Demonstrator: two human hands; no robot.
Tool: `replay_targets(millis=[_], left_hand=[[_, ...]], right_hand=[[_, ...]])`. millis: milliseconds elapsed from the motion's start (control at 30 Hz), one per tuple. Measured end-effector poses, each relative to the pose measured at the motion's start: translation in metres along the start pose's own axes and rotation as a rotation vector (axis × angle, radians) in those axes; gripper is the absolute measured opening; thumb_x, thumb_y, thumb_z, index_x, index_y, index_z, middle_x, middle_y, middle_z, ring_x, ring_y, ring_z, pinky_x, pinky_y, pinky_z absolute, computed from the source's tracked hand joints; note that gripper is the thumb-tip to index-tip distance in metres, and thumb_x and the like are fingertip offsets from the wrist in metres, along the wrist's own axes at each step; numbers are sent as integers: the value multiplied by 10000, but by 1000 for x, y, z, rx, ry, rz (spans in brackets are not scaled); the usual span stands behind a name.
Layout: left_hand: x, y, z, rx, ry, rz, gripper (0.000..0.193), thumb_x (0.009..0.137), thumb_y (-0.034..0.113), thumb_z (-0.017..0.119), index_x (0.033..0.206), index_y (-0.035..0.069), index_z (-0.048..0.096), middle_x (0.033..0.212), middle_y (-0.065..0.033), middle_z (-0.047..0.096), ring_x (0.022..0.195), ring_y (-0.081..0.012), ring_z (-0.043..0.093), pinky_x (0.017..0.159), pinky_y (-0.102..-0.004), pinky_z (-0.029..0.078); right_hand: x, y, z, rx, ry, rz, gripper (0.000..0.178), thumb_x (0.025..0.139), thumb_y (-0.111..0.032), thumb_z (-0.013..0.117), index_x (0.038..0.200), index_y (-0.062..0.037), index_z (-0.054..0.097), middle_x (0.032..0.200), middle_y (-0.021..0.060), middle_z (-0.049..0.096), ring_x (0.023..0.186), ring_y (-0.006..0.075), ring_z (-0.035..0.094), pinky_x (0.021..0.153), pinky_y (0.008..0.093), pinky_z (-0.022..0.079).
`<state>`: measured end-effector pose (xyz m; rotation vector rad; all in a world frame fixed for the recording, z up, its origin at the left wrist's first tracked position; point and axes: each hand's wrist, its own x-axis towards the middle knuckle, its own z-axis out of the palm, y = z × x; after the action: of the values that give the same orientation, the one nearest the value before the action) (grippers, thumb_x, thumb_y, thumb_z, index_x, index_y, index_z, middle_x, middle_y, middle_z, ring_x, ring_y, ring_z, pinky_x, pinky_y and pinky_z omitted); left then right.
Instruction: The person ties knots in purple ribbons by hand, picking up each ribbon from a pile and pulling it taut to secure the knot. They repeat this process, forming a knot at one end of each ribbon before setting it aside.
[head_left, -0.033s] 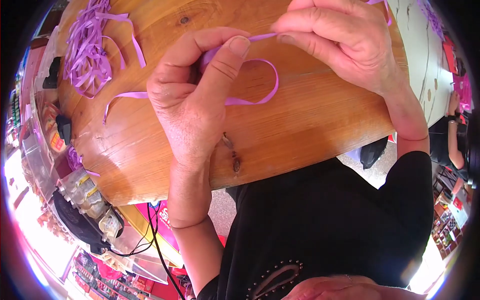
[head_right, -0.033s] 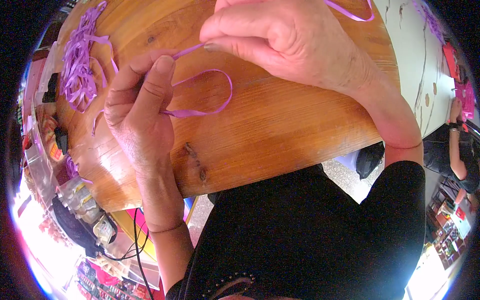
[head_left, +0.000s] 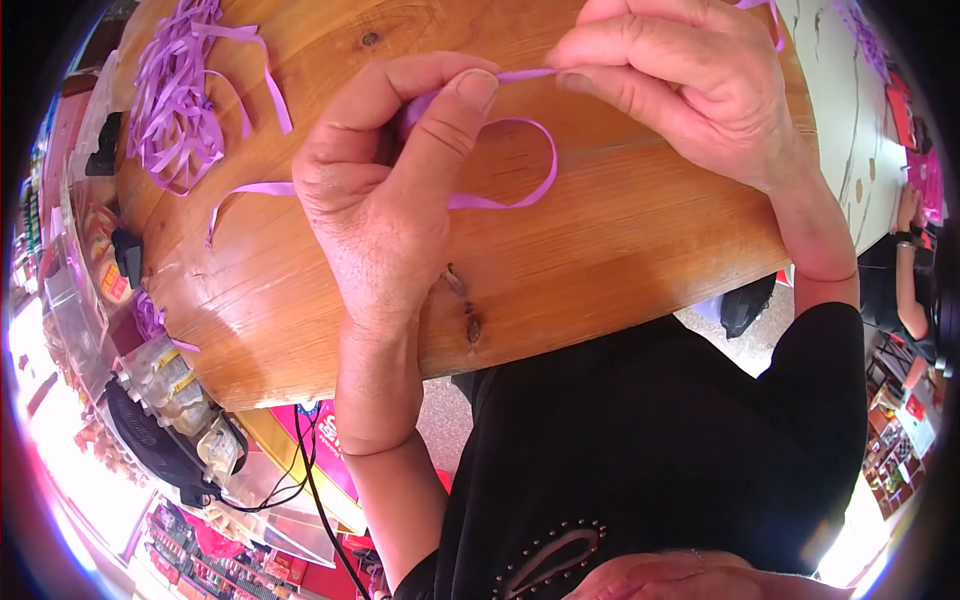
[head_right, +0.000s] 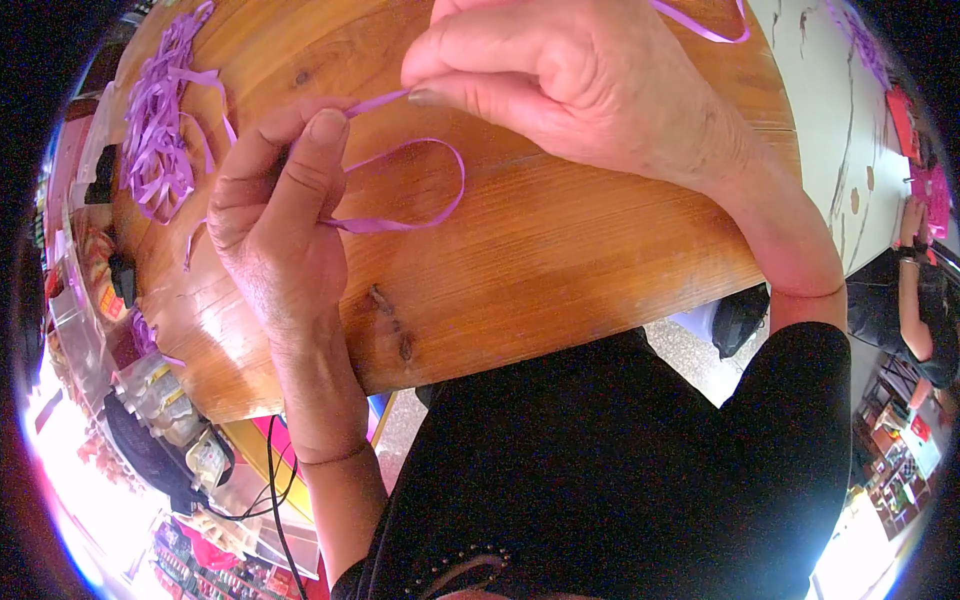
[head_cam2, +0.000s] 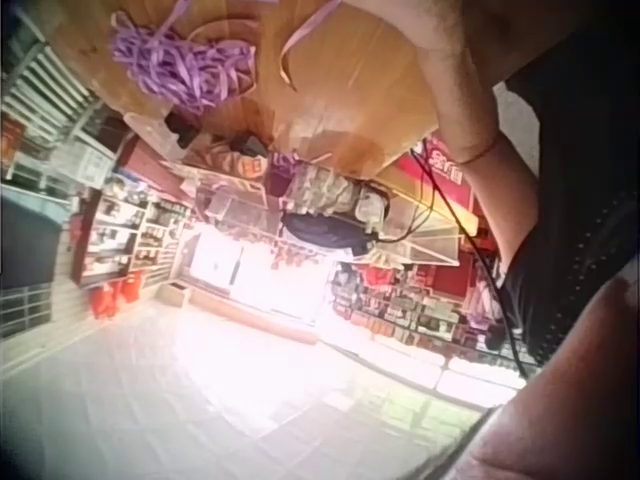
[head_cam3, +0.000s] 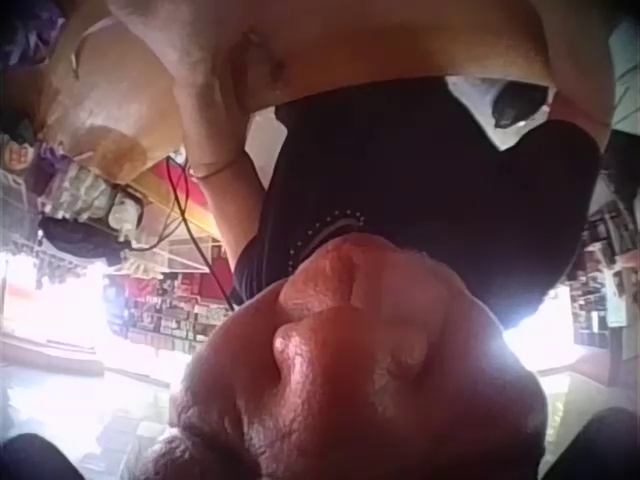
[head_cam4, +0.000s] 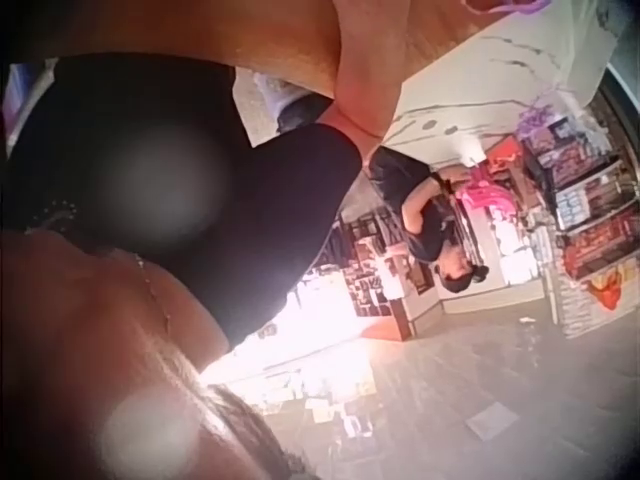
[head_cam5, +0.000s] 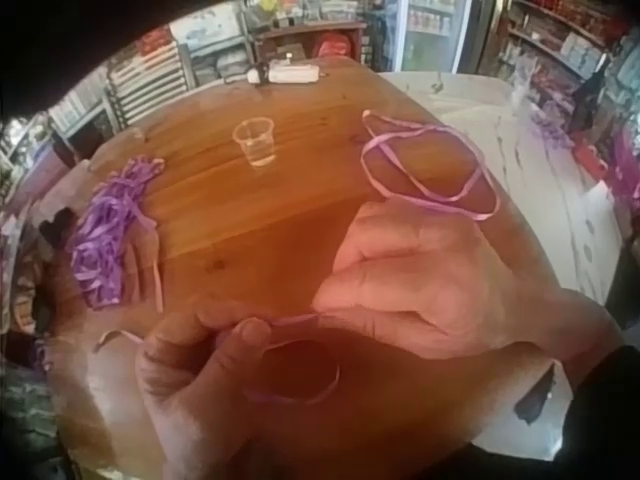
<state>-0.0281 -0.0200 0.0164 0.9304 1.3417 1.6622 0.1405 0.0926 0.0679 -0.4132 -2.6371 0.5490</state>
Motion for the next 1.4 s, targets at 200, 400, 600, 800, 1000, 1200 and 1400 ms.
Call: replay_targets(millis=[200,400,600,800,1000,1200,1400], left_hand=[[-3,-4,18,-144,47,-60,113,841,9,634,954,-4,639,739,17,583,546,-11,391,476,-157,260],[-9,-14,14,-315,-54,4,110,865,-41,594,970,-6,599,791,-13,624,717,-48,586,649,-173,476],[-12,-11,18,-317,-41,-80,112,867,-26,604,979,-17,600,766,-12,623,679,-39,571,616,-165,467],[-9,-20,25,-215,34,-5,103,858,3,626,959,-15,628,765,-1,622,617,-22,501,549,-153,382],[-11,-9,25,-250,53,-77,127,845,15,629,967,-18,642,766,-6,621,576,-24,446,508,-156,306],[-12,-8,18,-317,36,-154,132,855,23,611,974,-27,639,726,1,601,562,-30,439,501,-162,302],[-10,0,17,-99,-17,-244,118,862,36,622,957,-31,642,730,2,608,621,-38,504,563,-161,377]], right_hand=[[-5,17,21,936,-120,92,146,833,-18,652,976,-8,683,909,81,642,823,176,613,715,233,472],[19,51,59,748,289,-700,249,835,5,641,1082,-18,659,955,86,646,830,169,617,717,233,488],[-5,-5,23,122,145,5,287,762,32,678,1044,-23,675,844,75,631,723,187,608,588,250,487],[-5,-6,21,61,211,-35,259,735,27,693,987,-8,647,804,80,616,696,205,600,574,271,477],[-1,-10,16,556,42,324,202,808,-3,662,1005,-6,616,893,84,632,832,179,638,707,257,500],[2,-4,9,678,-98,260,199,820,-22,650,1016,-5,623,905,83,636,884,171,620,741,251,482],[4,36,34,-507,538,-808,206,773,-62,647,970,1,658,842,54,630,777,164,594,620,278,407]])
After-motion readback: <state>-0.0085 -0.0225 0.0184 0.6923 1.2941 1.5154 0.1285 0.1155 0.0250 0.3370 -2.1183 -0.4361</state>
